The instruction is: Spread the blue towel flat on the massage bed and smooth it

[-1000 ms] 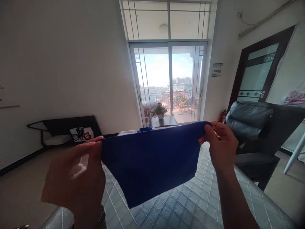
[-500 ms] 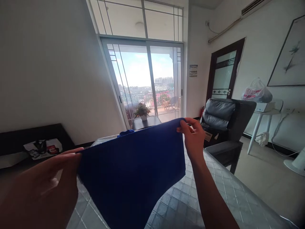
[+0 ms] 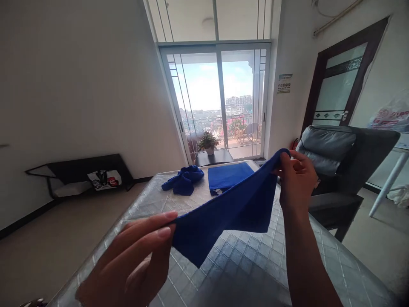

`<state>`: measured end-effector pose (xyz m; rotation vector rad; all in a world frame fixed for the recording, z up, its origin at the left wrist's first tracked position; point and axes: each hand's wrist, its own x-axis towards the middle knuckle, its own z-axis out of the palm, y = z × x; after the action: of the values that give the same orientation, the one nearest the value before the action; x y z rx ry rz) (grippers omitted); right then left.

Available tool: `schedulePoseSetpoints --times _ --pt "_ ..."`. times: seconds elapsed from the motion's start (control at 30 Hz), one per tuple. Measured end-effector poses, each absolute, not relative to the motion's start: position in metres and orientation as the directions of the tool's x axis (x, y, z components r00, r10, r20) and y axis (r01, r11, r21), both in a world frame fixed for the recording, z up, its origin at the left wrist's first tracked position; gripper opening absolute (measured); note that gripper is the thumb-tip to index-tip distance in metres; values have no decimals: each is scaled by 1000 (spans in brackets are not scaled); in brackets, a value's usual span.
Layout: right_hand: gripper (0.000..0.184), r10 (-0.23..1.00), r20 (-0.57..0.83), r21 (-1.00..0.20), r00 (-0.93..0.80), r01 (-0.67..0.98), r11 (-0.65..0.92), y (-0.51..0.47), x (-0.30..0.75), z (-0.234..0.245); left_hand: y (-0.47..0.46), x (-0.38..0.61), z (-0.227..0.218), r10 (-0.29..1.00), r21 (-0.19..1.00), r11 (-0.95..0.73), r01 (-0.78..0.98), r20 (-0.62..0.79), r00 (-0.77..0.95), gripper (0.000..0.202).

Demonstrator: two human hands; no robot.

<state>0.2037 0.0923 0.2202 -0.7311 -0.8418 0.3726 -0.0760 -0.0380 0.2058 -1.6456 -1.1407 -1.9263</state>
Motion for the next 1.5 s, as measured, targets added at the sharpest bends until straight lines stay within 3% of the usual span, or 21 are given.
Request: schedulePoseSetpoints --times 0.17,0.33,0.5,0.6,0.7,0.77,0.83,0.93,1.03,1.13,1.3,1.5 --pt "32 502 456 -702 735 -50 710 90 209 228 -52 -43 209 103 -49 -717 695 979 176 26" --pt "25 497 434 -725 752 -36 688 88 211 233 -67 -25 229 176 -128 -829 544 863 473 14" --pt "30 604 528 -748 598 -9 664 103 181 226 -90 -40 229 239 -135 -870 474 726 645 14" --pt "30 688 603 -751 404 -2 660 124 123 214 -97 -69 211 294 -117 -830 546 739 606 21" --pt "26 809 586 -810 31 53 585 140 50 192 -98 -113 172 489 62 -701 711 767 415 29" --pt "28 817 513 -808 -264 172 564 138 16 170 -100 -148 135 645 175 -556 813 707 289 29" --pt "28 758 430 -705 -491 341 622 122 5 146 -105 -183 94 720 193 -472 860 647 249 28" --pt "24 670 261 -497 -695 498 710 78 35 114 -118 -226 39 781 229 -419 878 585 220 28" --pt "21 652 110 -414 -751 562 717 29 95 90 -128 -247 5 813 287 -361 887 563 149 25" --pt "20 705 51 -430 -707 622 655 -7 150 71 -131 -252 -10 813 299 -308 903 576 86 23" --pt "28 751 106 -500 -652 618 607 -29 182 47 -128 -255 -19 779 236 -311 921 618 105 31" --pt "23 715 184 -439 -675 594 674 -21 179 37 -130 -256 -13 787 246 -309 919 609 102 32"
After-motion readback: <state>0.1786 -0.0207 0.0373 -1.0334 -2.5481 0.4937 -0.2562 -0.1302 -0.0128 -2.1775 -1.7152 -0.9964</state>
